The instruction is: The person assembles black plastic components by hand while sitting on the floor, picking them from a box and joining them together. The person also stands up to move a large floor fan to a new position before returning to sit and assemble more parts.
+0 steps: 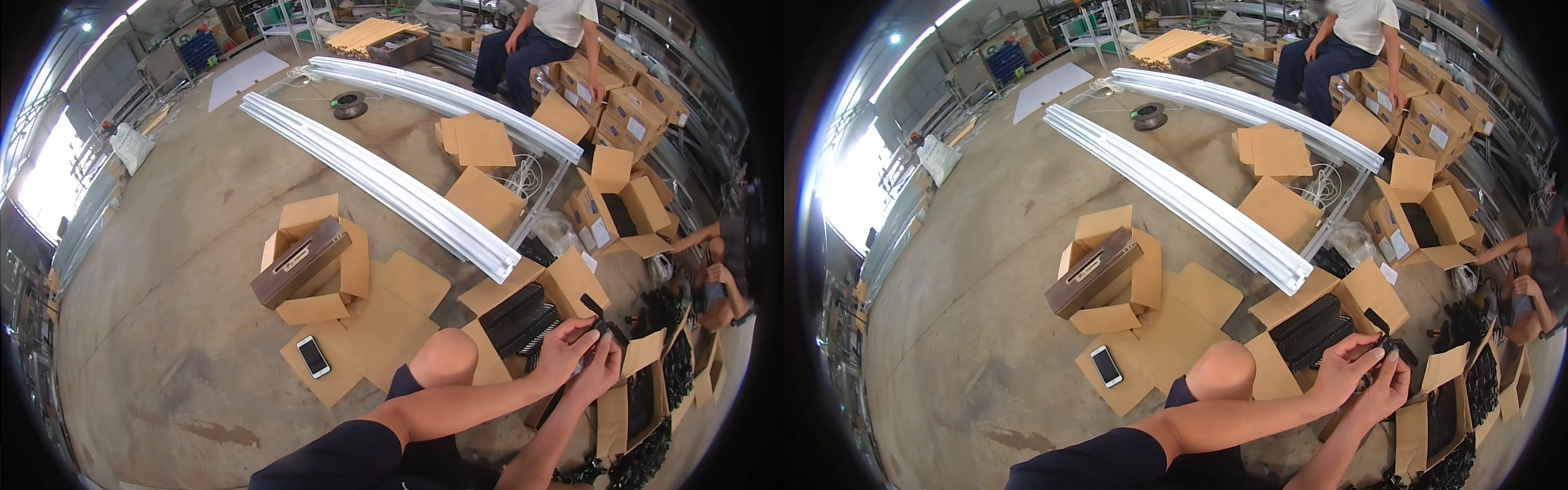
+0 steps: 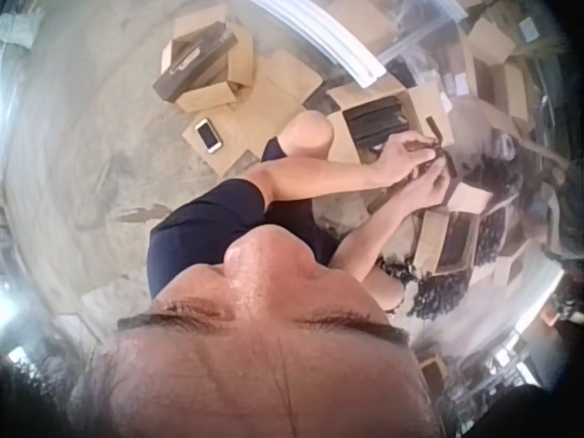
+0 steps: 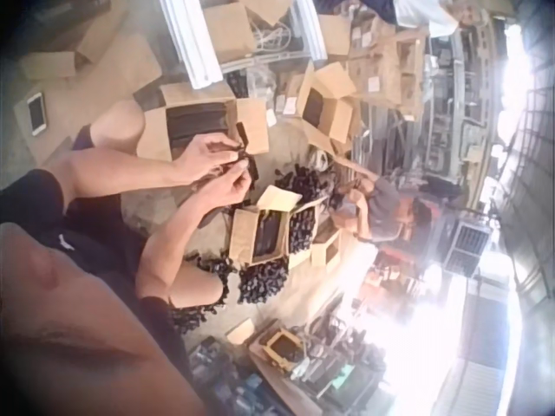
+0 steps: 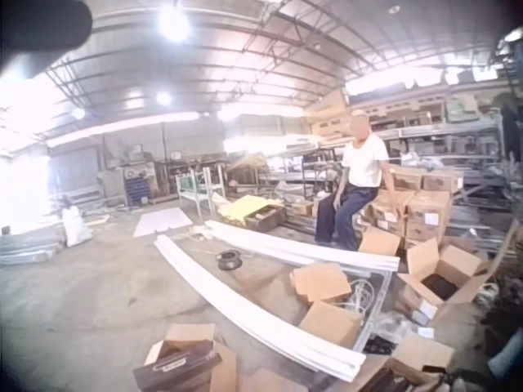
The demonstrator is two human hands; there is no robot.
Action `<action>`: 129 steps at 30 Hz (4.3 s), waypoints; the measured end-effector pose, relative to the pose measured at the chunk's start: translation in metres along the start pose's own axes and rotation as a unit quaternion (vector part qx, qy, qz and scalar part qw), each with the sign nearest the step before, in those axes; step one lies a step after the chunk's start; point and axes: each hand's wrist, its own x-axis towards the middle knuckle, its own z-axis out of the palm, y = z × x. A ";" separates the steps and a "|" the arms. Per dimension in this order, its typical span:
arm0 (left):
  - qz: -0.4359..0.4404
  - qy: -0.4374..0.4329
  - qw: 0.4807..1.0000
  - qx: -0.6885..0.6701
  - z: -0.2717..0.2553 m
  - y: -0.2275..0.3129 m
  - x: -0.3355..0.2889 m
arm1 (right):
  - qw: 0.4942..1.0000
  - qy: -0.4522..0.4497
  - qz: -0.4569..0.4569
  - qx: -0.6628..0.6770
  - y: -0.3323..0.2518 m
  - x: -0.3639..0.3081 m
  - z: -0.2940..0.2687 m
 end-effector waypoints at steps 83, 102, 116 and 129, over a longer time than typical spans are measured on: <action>-0.334 -0.234 0.904 -0.128 0.001 0.027 -0.001 | 0.886 -0.333 -0.218 -0.240 -0.081 0.044 -0.102; -0.265 -0.267 0.886 0.271 -0.020 -0.005 -0.021 | 0.878 -0.338 -0.094 -0.326 -0.062 0.008 -0.144; -0.254 -0.257 0.882 0.301 -0.024 -0.026 0.002 | 0.914 -0.315 0.010 -0.255 -0.016 0.016 -0.164; -0.226 -0.170 0.934 0.220 -0.025 -0.040 0.004 | 0.954 -0.252 0.059 -0.155 -0.004 0.025 -0.175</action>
